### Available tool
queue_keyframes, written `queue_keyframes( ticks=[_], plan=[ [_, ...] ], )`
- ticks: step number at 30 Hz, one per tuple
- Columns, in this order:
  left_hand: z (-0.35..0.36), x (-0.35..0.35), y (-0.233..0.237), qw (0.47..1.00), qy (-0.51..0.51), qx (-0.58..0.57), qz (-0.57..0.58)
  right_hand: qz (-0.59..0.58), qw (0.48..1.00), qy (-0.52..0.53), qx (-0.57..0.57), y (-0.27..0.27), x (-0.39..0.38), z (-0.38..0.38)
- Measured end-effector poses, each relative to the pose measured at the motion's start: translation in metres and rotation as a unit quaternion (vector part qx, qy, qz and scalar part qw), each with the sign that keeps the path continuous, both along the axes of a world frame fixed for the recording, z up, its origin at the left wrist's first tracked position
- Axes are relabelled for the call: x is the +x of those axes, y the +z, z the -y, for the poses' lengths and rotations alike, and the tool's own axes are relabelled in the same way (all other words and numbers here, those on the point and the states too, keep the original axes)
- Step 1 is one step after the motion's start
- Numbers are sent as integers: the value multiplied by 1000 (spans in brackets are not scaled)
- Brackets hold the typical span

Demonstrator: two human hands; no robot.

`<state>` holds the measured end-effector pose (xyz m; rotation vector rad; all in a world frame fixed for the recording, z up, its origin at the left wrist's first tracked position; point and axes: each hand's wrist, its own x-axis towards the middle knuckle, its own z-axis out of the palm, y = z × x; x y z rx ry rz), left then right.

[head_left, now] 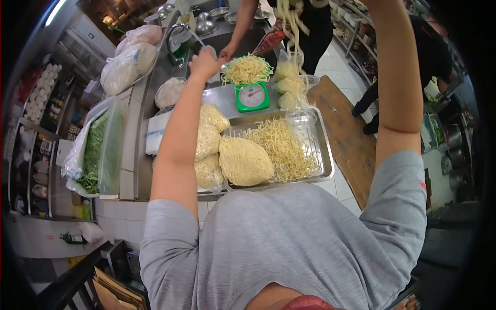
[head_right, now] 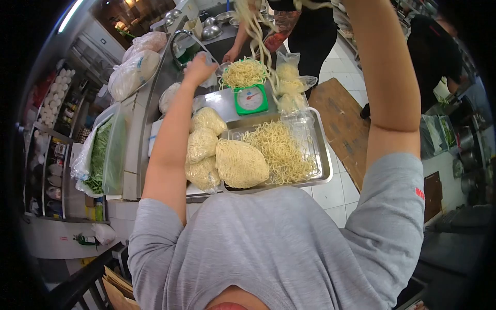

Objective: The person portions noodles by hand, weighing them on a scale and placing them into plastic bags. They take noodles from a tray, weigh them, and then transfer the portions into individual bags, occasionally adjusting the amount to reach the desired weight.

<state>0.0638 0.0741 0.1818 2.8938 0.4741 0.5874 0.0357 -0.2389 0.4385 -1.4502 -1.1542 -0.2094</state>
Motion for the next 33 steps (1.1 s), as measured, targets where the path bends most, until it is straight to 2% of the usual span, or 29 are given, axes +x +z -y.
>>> queue_keyframes(
  ticks=[2,4,6,7,10,12,13,16,17,20,23,25,28,29,31,33],
  plan=[
    [-6,-15,13,998,-11,31,55,-45,986,-77,-138,-25,-34,14],
    [-13,-31,25,994,-18,59,89,-3,991,-11,-136,-104,9,15],
    [-21,-46,33,987,-48,41,151,-65,972,33,-224,-156,5,17],
    [-23,-53,35,981,-64,32,182,-86,960,1,-266,-180,-6,14],
    [-29,-66,21,947,-85,127,282,-153,916,8,-369,-271,-9,6],
    [-13,-86,23,968,-65,98,220,-149,861,5,-487,-313,-14,0],
    [-6,-95,24,977,-54,83,189,-103,857,26,-504,-340,-12,-1],
    [-5,-104,7,980,-32,83,176,-144,763,31,-629,-334,-19,-10],
    [-4,-108,4,982,-25,77,169,-194,793,26,-577,-327,-15,-12],
    [-1,-122,-5,982,-7,87,166,-63,879,-7,-472,-325,23,-20],
    [19,-136,-23,993,-4,79,85,-50,896,-52,-438,-302,16,-33],
    [48,-144,-35,997,-14,69,0,7,983,-28,-183,-312,-8,-52],
    [74,-153,-65,990,-129,23,55,80,985,-16,-153,-312,-48,-73],
    [78,-160,-59,992,-125,-7,25,86,954,-53,-281,-318,-45,-75],
    [86,-172,-40,990,-119,-68,-36,91,841,-123,-519,-336,-37,-78],
    [81,-177,-51,991,-108,-74,-37,68,856,-113,-499,-326,-37,-75]
  ],
)
